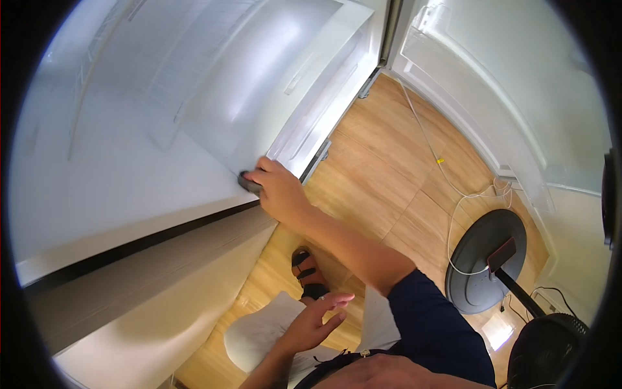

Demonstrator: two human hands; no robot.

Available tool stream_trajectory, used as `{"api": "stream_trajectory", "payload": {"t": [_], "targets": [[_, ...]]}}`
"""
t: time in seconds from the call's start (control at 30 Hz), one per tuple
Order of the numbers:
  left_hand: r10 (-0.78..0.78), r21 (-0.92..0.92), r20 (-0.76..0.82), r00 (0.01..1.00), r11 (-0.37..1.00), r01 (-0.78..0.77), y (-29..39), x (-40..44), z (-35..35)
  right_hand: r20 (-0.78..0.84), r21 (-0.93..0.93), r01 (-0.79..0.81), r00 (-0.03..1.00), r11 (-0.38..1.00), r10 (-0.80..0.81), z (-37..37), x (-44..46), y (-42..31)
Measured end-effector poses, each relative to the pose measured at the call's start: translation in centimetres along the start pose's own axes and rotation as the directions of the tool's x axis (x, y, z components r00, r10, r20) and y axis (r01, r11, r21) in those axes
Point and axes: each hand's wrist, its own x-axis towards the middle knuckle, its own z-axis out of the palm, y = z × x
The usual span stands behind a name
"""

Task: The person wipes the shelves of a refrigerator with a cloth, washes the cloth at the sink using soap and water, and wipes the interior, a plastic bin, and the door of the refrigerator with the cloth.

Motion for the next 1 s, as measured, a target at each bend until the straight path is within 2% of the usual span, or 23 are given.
{"api": "stream_trajectory", "payload": {"t": [0.07, 0.13, 0.17, 0.2, 0.23, 0.27, 0.3, 0.33, 0.37, 0.43, 0.47, 0.53, 0.6, 0.73, 0.8, 0.87, 0.93, 1.0], "targets": [[-0.003, 0.016, 0.018, 1.0, 1.0, 0.003, 0.7, 0.1, -0.3, 0.31, 0.305, -0.2, 0.945, 0.931, 0.102, -1.6, -1.3, 4.1], [-0.008, 0.024, 0.031, 0.999, 1.0, 0.008, 1.2, 0.2, -0.6, 0.476, 0.183, -0.147, 0.878, 0.972, 0.043, -3.4, -1.9, 10.7], [-0.017, 0.015, 0.028, 0.999, 1.0, 0.017, 1.2, 0.2, -0.8, 0.372, 0.146, -0.057, 0.928, 0.988, -0.002, -3.8, -2.0, 15.2], [-0.028, 0.005, 0.025, 0.999, 1.0, 0.028, 1.2, 0.1, -0.9, 0.343, 0.115, -0.343, 0.895, 0.932, 0.287, -6.9, -0.6, 15.4], [-0.033, -0.004, 0.028, 0.999, 0.999, 0.033, 1.1, 0.2, -1.1, 0.135, -0.152, -0.355, 0.917, 0.922, 0.375, -8.6, 1.1, 17.7], [-0.031, -0.018, 0.028, 0.999, 0.999, 0.031, 1.0, 0.2, -1.5, -0.078, -0.273, -0.395, 0.918, 0.877, 0.389, -10.4, 2.9, 19.4], [-0.029, -0.035, 0.027, 0.999, 0.999, 0.03, 0.8, 0.4, -1.8, -0.247, -0.324, -0.486, 0.872, 0.812, 0.423, -11.9, 5.1, 21.4], [-0.037, -0.046, 0.028, 0.999, 0.998, 0.039, 0.5, 0.5, -2.1, -0.269, -0.549, -0.398, 0.917, 0.735, 0.295, -13.5, 7.2, 22.9], [-0.045, -0.055, 0.02, 0.999, 0.997, 0.046, 0.3, 0.5, -2.3, -0.284, -0.619, -0.387, 0.922, 0.683, 0.264, -15.1, 9.5, 23.4], [-0.067, -0.076, 0.001, 0.998, 0.995, 0.067, -0.1, 0.6, -2.6, -0.359, -0.592, -0.385, 0.912, 0.708, 0.197, -16.5, 13.0, 25.1], [-0.075, -0.069, -0.015, 0.997, 0.995, 0.074, -0.4, 0.6, -2.8, -0.353, -0.615, -0.353, 0.923, 0.705, 0.154, -16.9, 14.8, 27.2], [-0.097, -0.071, -0.041, 0.994, 0.993, 0.094, -0.8, 0.5, -3.1, -0.304, -0.607, -0.362, 0.928, 0.707, 0.214, -16.5, 16.7, 29.7], [-0.136, -0.104, -0.038, 0.99, 0.986, 0.131, -1.1, 0.5, -3.4, -0.298, -0.647, -0.401, 0.916, 0.648, 0.269, -15.6, 17.0, 29.9], [-0.125, -0.127, -0.072, 0.989, 0.985, 0.116, -1.7, 0.4, -3.8, -0.274, -0.636, -0.357, 0.933, 0.684, 0.231, -12.7, 14.4, 29.1], [-0.134, -0.111, -0.08, 0.988, 0.986, 0.125, -2.1, 0.4, -3.9, -0.286, -0.67, -0.213, 0.958, 0.711, 0.017, -9.1, 10.8, 27.9], [-0.148, -0.116, -0.084, 0.985, 0.984, 0.138, -1.9, 0.4, -3.9, -0.246, -0.602, -0.172, 0.969, 0.78, 0.024, -5.1, 7.0, 25.1], [-0.145, -0.119, -0.097, 0.985, 0.984, 0.133, -1.5, 0.2, -3.7, -0.179, -0.656, -0.097, 0.983, 0.749, -0.03, -0.7, 2.9, 22.3], [-0.123, -0.091, -0.105, 0.987, 0.989, 0.113, -1.9, 0.0, -3.2, -0.062, -0.497, -0.034, 0.998, 0.867, 0.004, 2.6, -0.4, 20.0]]}}
